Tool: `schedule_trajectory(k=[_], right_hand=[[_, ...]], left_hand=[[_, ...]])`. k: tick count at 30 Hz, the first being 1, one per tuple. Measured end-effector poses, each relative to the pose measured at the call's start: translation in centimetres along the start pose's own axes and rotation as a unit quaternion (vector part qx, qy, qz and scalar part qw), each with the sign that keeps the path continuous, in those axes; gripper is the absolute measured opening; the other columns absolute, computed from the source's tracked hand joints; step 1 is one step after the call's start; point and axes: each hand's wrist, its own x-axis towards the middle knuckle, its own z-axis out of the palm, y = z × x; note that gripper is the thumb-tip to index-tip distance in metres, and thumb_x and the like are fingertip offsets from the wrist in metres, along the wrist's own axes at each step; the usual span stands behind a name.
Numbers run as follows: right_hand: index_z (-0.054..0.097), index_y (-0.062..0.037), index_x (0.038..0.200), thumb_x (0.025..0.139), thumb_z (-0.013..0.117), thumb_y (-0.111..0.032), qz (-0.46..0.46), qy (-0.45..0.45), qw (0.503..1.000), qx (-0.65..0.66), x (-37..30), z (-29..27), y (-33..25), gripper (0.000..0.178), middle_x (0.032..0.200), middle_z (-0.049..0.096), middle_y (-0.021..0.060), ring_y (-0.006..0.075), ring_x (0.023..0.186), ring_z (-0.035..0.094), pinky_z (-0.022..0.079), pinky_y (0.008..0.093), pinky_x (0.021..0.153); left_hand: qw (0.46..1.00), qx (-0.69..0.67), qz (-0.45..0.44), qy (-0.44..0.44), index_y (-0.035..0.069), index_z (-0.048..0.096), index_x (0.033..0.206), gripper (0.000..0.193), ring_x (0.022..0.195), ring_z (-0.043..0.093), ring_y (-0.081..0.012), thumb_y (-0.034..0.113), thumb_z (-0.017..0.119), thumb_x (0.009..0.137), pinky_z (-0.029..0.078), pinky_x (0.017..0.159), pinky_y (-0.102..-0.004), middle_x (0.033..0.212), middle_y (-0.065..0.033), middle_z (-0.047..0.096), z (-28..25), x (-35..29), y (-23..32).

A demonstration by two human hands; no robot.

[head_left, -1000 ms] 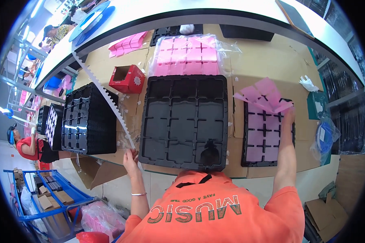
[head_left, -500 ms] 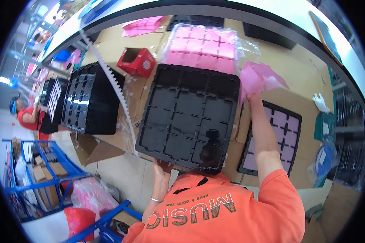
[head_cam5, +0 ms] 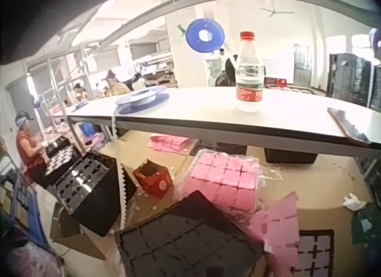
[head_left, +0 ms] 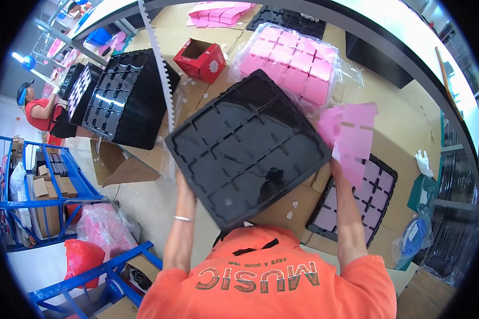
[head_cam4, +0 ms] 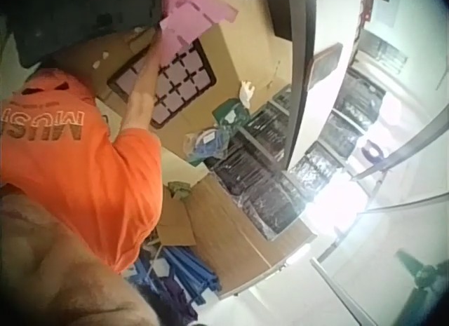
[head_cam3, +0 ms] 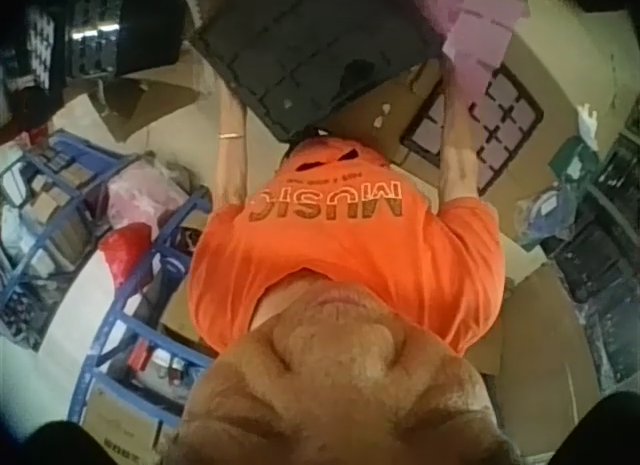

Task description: The person fits foam inserts into black plastic trays and applies stickers from a strip onto a tray by hand.

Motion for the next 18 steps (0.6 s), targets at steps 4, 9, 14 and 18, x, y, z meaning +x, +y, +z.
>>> schedule_trajectory(k=[4,9,14,18], right_hand=[[0.060,-0.0118,0.112,0.091,0.051,-0.025,0.146,-0.025,0.988,-0.048,-8.7,0.0,0.5,0.026,0.096,0.060,-0.0020,0.0128,0.085,0.059,0.049,0.0285,0.076],[0.060,-0.0124,0.106,0.092,0.052,-0.034,0.224,0.008,0.973,0.052,-18.5,5.2,-2.6,0.027,0.089,0.059,-0.0038,0.0105,0.076,0.059,0.048,0.0292,0.070],[0.057,-0.0090,0.122,0.095,0.048,-0.041,0.107,0.029,0.992,0.068,-16.7,6.0,-3.0,0.043,0.113,0.064,0.0070,0.0176,0.097,0.063,0.050,0.0343,0.081],[0.060,-0.0041,0.117,0.096,0.049,-0.028,0.116,0.076,0.988,0.072,-15.3,9.0,-2.5,0.034,0.110,0.065,0.0036,0.0155,0.098,0.062,0.048,0.0318,0.085]], left_hand=[[0.995,0.046,-0.041,-0.078,-0.002,0.057,0.121,0.047,0.091,0.065,-0.0222,0.037,0.053,0.094,0.055,0.078,-0.0305,0.109,-0.0123,0.065,-1.4,2.4,3.4],[0.983,0.111,-0.082,-0.120,-0.002,0.057,0.121,0.046,0.090,0.066,-0.0214,0.036,0.053,0.094,0.056,0.077,-0.0297,0.108,-0.0118,0.065,0.3,6.5,4.7],[0.961,0.185,-0.124,-0.161,-0.002,0.058,0.121,0.045,0.088,0.066,-0.0206,0.035,0.052,0.095,0.056,0.076,-0.0289,0.107,-0.0114,0.066,1.4,9.2,6.1],[0.952,0.162,-0.161,-0.202,-0.002,0.057,0.122,0.045,0.090,0.065,-0.0190,0.034,0.051,0.096,0.055,0.076,-0.0283,0.109,-0.0107,0.065,2.1,10.1,6.6]])
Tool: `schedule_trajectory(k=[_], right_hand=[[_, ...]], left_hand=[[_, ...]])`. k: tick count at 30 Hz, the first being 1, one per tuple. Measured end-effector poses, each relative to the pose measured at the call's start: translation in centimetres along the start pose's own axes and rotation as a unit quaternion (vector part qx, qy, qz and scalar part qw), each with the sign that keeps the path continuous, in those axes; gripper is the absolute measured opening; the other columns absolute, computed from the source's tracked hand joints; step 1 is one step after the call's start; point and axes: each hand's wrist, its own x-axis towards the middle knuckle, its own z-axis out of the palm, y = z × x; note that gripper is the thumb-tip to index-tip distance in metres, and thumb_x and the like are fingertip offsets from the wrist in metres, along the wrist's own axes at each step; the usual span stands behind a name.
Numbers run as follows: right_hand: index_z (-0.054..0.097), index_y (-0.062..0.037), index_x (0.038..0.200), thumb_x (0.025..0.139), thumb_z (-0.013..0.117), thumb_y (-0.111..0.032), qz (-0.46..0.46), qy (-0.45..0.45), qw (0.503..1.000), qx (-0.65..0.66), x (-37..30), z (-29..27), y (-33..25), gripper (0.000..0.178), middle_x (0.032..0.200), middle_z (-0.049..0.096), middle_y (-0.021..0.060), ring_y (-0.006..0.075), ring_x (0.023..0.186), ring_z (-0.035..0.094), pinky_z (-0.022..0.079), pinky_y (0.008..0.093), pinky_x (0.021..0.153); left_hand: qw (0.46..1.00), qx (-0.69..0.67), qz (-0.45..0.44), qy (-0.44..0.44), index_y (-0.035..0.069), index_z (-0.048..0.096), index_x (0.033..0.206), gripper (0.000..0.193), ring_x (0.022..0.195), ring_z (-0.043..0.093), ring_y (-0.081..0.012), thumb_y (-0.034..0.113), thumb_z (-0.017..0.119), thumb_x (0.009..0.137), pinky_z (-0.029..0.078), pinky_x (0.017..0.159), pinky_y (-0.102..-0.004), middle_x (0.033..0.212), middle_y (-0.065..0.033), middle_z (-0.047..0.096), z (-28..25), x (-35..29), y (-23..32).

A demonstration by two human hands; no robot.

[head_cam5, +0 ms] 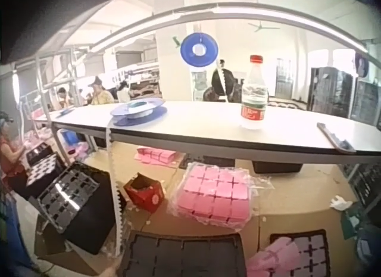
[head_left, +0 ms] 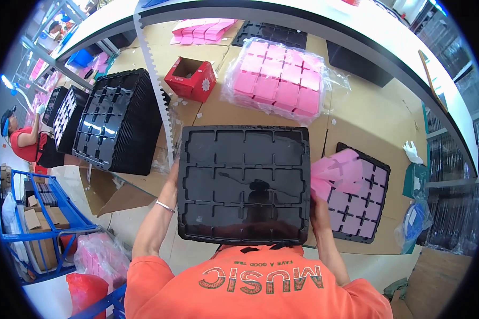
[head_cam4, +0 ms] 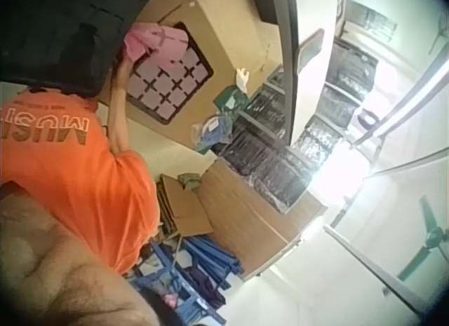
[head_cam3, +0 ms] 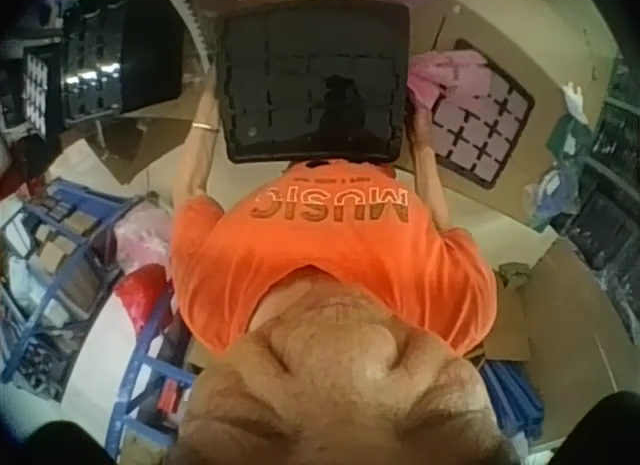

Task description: The person fits foam inserts into black plastic trays and applies stickers from a strip onto a tray by hand.

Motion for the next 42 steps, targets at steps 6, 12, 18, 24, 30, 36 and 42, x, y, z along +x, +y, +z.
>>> schedule_trajectory(k=[6,12,18,24,30,36,42], right_hand=[[0.059,-0.0026,0.119,0.097,0.046,-0.025,0.046,0.017,0.996,0.068,-0.6,-0.6,-1.4,0.034,0.113,0.064,0.0070,0.0189,0.102,0.061,0.047,0.0330,0.089],[0.057,-0.0021,0.121,0.096,0.049,-0.031,-0.052,0.052,0.997,0.029,-1.1,1.1,-1.2,0.039,0.110,0.064,0.0075,0.0176,0.097,0.062,0.048,0.0314,0.087],[0.055,-0.0039,0.126,0.096,0.050,-0.040,0.028,0.009,0.999,0.020,0.2,0.3,-1.0,0.048,0.116,0.060,0.0052,0.0160,0.106,0.058,0.046,0.0297,0.090],[0.049,-0.0047,0.134,0.097,0.048,-0.044,-0.074,-0.004,0.996,0.055,2.4,1.4,-0.9,0.054,0.129,0.053,0.0050,0.0157,0.117,0.051,0.041,0.0290,0.098],[0.045,-0.0048,0.136,0.096,0.050,-0.046,-0.172,0.002,0.983,0.067,3.2,0.8,-0.2,0.058,0.131,0.051,0.0044,0.0171,0.120,0.049,0.038,0.0334,0.101],[0.054,-0.0072,0.124,0.095,0.050,-0.035,-0.106,0.118,0.982,0.100,4.2,-0.4,-4.9,0.040,0.109,0.064,0.0053,0.0178,0.101,0.061,0.048,0.0356,0.087],[0.055,-0.0016,0.108,0.088,0.053,-0.016,-0.407,0.266,0.854,-0.186,-0.3,5.1,-16.5,0.025,0.098,0.065,0.0136,0.0335,0.091,0.063,0.049,0.0433,0.080]], left_hand=[[0.991,-0.107,-0.003,-0.085,-0.001,0.053,0.130,0.050,0.103,0.060,-0.0157,0.037,0.050,0.098,0.049,0.087,-0.0273,0.120,-0.0071,0.062,1.9,1.0,-0.5],[0.979,0.147,0.109,-0.094,0.002,0.050,0.135,0.054,0.111,0.055,-0.0147,0.042,0.046,0.099,0.046,0.090,-0.0270,0.129,-0.0054,0.056,2.0,0.5,-1.0],[0.996,-0.013,-0.009,-0.091,0.004,0.049,0.135,0.053,0.109,0.056,-0.0131,0.042,0.045,0.099,0.047,0.089,-0.0256,0.126,-0.0042,0.058,3.5,-0.1,-0.1],[0.994,-0.035,0.002,-0.103,0.004,0.053,0.130,0.044,0.099,0.062,-0.0166,0.033,0.047,0.099,0.051,0.082,-0.0273,0.118,-0.0054,0.062,5.4,1.1,2.4],[0.993,0.094,0.029,-0.071,0.004,0.053,0.130,0.047,0.104,0.060,-0.0172,0.037,0.049,0.098,0.049,0.086,-0.0274,0.121,-0.0078,0.061,0.1,6.4,0.4],[0.792,0.531,0.288,0.090,0.000,0.058,0.124,0.044,0.103,0.061,-0.0196,0.033,0.056,0.094,0.048,0.089,-0.0299,0.116,-0.0135,0.064,0.1,10.9,5.4],[0.898,0.253,0.307,-0.190,-0.003,0.051,0.126,0.042,0.099,0.062,-0.0186,0.023,0.059,0.094,0.049,0.087,-0.0303,0.115,-0.0138,0.063,21.6,-5.7,8.9]])
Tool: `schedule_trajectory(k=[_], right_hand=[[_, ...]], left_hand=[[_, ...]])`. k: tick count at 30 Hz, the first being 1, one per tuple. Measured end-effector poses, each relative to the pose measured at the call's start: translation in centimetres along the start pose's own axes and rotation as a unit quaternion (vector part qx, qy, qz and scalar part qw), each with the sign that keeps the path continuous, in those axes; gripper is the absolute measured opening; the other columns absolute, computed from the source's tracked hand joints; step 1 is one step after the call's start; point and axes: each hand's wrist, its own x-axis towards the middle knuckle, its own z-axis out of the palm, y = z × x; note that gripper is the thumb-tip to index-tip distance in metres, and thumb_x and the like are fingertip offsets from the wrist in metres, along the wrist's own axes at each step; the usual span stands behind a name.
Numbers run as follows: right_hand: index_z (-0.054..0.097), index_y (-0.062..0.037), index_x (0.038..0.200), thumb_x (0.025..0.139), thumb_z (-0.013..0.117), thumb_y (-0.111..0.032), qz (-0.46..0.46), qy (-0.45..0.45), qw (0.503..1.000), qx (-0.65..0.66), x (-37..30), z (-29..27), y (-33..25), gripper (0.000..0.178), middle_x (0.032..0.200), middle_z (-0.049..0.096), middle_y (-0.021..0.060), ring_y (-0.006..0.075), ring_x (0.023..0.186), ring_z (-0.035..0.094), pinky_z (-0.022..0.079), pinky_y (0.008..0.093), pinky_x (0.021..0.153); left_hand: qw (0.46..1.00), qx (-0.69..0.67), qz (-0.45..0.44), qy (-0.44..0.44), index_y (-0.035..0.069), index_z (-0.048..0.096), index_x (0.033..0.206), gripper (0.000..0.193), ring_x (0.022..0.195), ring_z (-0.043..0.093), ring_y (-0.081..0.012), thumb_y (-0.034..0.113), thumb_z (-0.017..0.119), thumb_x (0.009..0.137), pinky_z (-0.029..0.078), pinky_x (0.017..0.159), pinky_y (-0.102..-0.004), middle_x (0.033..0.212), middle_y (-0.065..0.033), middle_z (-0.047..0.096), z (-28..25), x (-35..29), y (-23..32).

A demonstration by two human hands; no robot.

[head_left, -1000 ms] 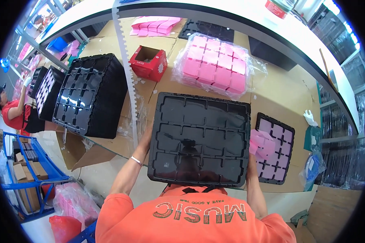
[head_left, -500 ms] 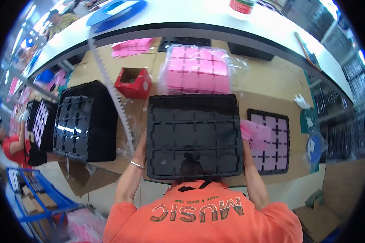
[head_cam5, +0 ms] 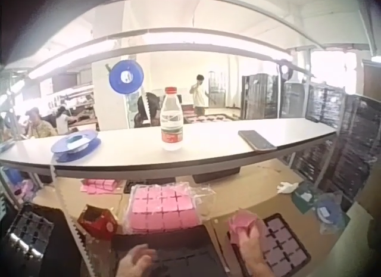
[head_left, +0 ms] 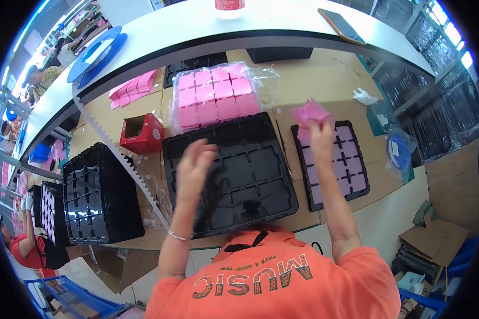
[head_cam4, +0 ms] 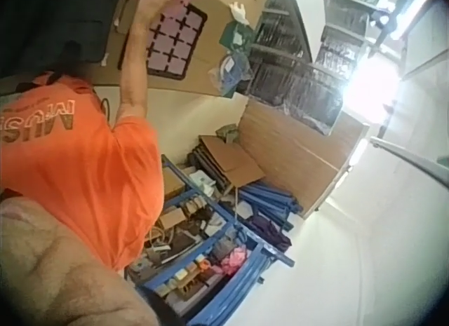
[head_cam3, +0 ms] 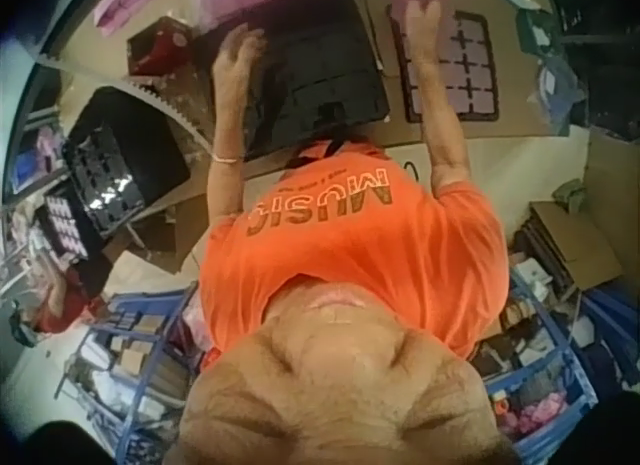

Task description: The person fits foam inserts into black plastic trays and applies stickers from a strip onto a tray by hand.

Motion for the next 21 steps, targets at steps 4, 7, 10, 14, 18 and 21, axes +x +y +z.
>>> schedule_trajectory(k=[4,7,10,14,18,21], right_hand=[[0.052,0.0007,0.099,0.075,0.062,-0.003,-0.357,-0.058,0.898,-0.252,-5.1,1.9,-3.3,0.026,0.092,0.057,0.0200,0.0411,0.090,0.058,0.045,0.0496,0.089],[0.052,-0.0002,0.095,0.076,0.062,-0.003,-0.374,-0.133,0.884,-0.249,-7.6,-0.1,-1.5,0.022,0.095,0.059,0.0193,0.0375,0.091,0.059,0.043,0.0517,0.093],[0.052,-0.0012,0.093,0.076,0.061,-0.003,-0.394,-0.194,0.847,-0.302,-8.7,-3.2,0.4,0.019,0.096,0.061,0.0181,0.0353,0.090,0.061,0.042,0.0542,0.094],[0.054,0.0001,0.091,0.081,0.060,-0.006,-0.175,-0.162,0.936,-0.258,-8.5,-6.3,2.4,0.013,0.093,0.064,0.0140,0.0335,0.086,0.062,0.047,0.0431,0.088],[0.058,0.0027,0.097,0.089,0.057,-0.012,0.059,-0.077,0.994,-0.053,-7.3,-7.4,4.2,0.017,0.092,0.065,0.0075,0.0237,0.086,0.065,0.051,0.0303,0.077],[0.059,0.0009,0.109,0.094,0.052,-0.013,0.193,-0.014,0.959,0.204,-6.1,-6.4,3.6,0.021,0.102,0.064,0.0084,0.0183,0.094,0.064,0.053,0.0302,0.080]], left_hand=[[0.997,-0.070,0.046,0.003,-0.005,0.036,0.138,0.062,0.113,0.058,-0.0275,0.038,0.053,0.097,0.048,0.091,-0.0341,0.126,-0.0203,0.056,4.4,2.2,0.0],[0.987,-0.156,-0.037,0.021,-0.004,0.026,0.144,0.075,0.117,0.056,-0.0280,0.052,0.043,0.097,0.045,0.095,-0.0348,0.130,-0.0212,0.053,2.9,4.0,-1.9],[0.984,-0.173,-0.043,0.003,-0.003,0.024,0.145,0.080,0.118,0.055,-0.0279,0.057,0.042,0.095,0.044,0.095,-0.0359,0.131,-0.0211,0.052,3.0,3.9,-3.5],[0.955,-0.258,-0.141,-0.045,0.005,0.039,0.139,0.072,0.109,0.058,-0.0228,0.059,0.047,0.093,0.046,0.090,-0.0356,0.123,-0.0127,0.057,4.6,4.0,-4.8],[0.975,-0.178,-0.131,-0.012,0.006,0.052,0.128,0.054,0.100,0.059,-0.0172,0.042,0.063,0.090,0.046,0.088,-0.0307,0.116,-0.0069,0.059,5.3,4.0,-5.8],[0.980,-0.172,-0.101,-0.031,0.004,0.059,0.120,0.043,0.100,0.059,-0.0164,0.029,0.070,0.087,0.045,0.089,-0.0283,0.119,-0.0074,0.059,4.1,3.7,-6.3]])
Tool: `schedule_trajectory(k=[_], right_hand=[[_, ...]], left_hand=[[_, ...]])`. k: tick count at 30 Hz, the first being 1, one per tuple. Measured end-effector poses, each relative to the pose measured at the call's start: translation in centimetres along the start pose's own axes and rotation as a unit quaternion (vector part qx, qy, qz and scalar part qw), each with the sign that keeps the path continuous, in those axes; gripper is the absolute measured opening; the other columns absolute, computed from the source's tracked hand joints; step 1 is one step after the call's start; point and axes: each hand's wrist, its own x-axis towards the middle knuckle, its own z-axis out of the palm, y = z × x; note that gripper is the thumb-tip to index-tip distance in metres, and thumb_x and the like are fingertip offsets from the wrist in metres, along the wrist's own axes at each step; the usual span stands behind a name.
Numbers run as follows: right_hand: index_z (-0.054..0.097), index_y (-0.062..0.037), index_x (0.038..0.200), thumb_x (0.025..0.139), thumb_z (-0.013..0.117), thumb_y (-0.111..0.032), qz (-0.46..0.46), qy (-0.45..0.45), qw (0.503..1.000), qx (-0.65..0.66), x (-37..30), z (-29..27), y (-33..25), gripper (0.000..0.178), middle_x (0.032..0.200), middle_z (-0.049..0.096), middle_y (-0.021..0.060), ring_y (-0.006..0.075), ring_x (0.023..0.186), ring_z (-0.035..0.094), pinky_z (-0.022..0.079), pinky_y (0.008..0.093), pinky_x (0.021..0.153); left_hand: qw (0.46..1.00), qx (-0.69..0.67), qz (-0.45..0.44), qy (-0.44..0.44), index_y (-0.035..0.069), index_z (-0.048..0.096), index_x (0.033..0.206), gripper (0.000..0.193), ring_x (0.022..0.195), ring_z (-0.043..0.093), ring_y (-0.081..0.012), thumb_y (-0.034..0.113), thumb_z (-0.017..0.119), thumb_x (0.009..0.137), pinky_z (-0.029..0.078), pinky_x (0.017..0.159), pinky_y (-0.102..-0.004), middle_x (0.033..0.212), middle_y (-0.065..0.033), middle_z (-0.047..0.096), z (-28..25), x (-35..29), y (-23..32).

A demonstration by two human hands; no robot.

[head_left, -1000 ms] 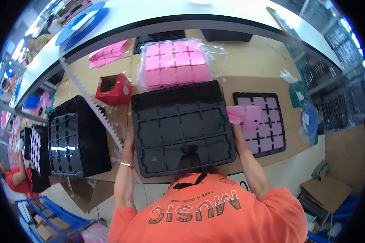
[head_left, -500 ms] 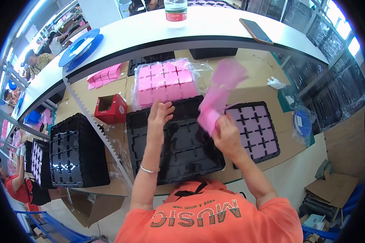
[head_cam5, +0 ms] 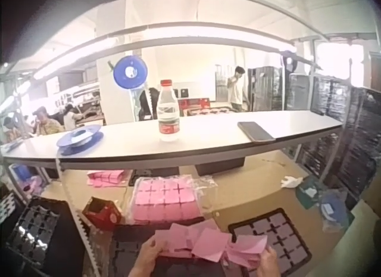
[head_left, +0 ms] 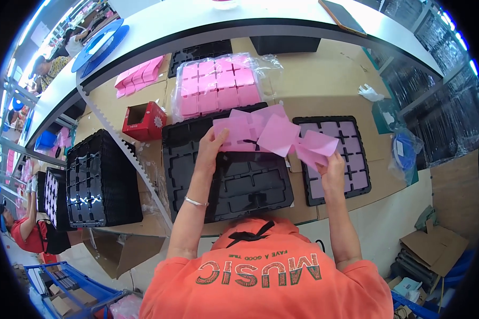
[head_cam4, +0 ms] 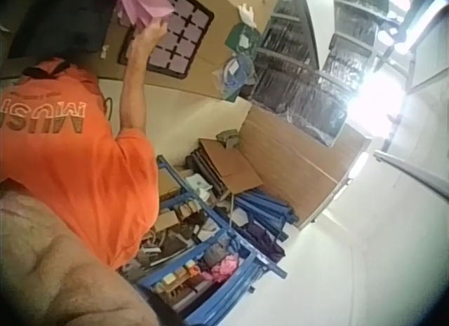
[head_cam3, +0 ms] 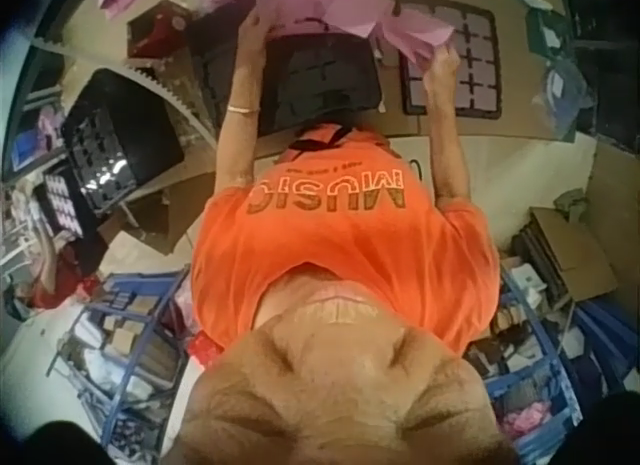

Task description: The person fits foam inserts into black plastic trays and applies stickers from a strip onto a tray by hand.

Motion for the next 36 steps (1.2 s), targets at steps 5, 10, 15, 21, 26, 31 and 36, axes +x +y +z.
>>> schedule_trajectory(k=[5,10,15,21,26,31,36], right_hand=[[0.057,0.0003,0.115,0.094,0.054,-0.013,-0.002,-0.022,0.996,0.083,1.9,0.9,0.5,0.025,0.107,0.064,0.0109,0.0187,0.097,0.064,0.053,0.0308,0.083],[0.056,-0.0008,0.114,0.092,0.056,-0.007,0.031,-0.088,0.995,0.024,5.0,3.1,3.4,0.023,0.102,0.064,0.0082,0.0161,0.091,0.063,0.052,0.0281,0.077],[0.056,-0.0014,0.112,0.091,0.059,-0.007,0.079,-0.142,0.984,0.074,7.2,8.9,2.9,0.022,0.098,0.064,0.0073,0.0135,0.085,0.063,0.052,0.0257,0.074],[0.054,-0.0035,0.112,0.090,0.061,-0.012,-0.050,-0.255,0.960,-0.101,12.2,11.9,4.8,0.025,0.095,0.064,0.0064,0.0124,0.077,0.064,0.053,0.0249,0.064],[0.048,-0.0018,0.118,0.089,0.061,-0.024,0.128,-0.147,0.974,-0.114,15.4,14.6,3.1,0.039,0.084,0.063,0.0086,0.0152,0.063,0.063,0.050,0.0242,0.051],[0.046,-0.0021,0.121,0.092,0.056,-0.029,0.026,-0.099,0.970,-0.223,10.6,14.5,-0.9,0.041,0.081,0.062,0.0098,0.0181,0.059,0.063,0.048,0.0266,0.050],[0.048,-0.0159,0.131,0.085,0.066,-0.034,-0.314,-0.200,0.766,-0.524,-1.0,11.7,-2.5,0.052,0.104,0.061,0.0137,0.0326,0.097,0.060,0.049,0.0434,0.080]], left_hand=[[0.983,0.141,0.112,-0.043,0.004,0.070,0.100,0.021,0.112,0.055,-0.0185,0.007,0.072,0.080,0.042,0.094,-0.0289,0.126,-0.0081,0.056,-4.2,-1.7,1.6],[0.913,0.290,0.285,-0.029,0.005,0.070,0.087,0.024,0.116,0.053,-0.0245,-0.009,0.066,0.068,0.041,0.099,-0.0342,0.121,-0.0089,0.059,-6.3,-4.5,5.8],[0.769,0.505,0.390,0.026,0.006,0.067,0.078,0.023,0.115,0.052,-0.0297,-0.010,0.063,0.062,0.041,0.099,-0.0377,0.112,-0.0084,0.063,-7.9,-7.2,10.3],[0.746,0.540,0.382,0.079,0.006,0.066,0.079,0.023,0.105,0.055,-0.0303,-0.008,0.063,0.062,0.045,0.091,-0.0396,0.103,-0.0073,0.064,-10.6,-7.7,7.6],[0.761,0.501,0.397,0.109,0.006,0.068,0.085,0.020,0.101,0.056,-0.0298,-0.005,0.066,0.068,0.046,0.087,-0.0378,0.100,-0.0076,0.063,-10.1,-5.6,5.7],[0.770,0.506,0.374,0.106,0.006,0.068,0.085,0.021,0.100,0.057,-0.0295,-0.006,0.066,0.068,0.047,0.085,-0.0373,0.100,-0.0081,0.063,-10.6,-5.9,5.7],[0.769,0.511,0.368,0.110,0.006,0.068,0.085,0.022,0.098,0.057,-0.0299,-0.007,0.066,0.067,0.047,0.084,-0.0383,0.100,-0.0080,0.062,-9.8,-7.1,6.3]])
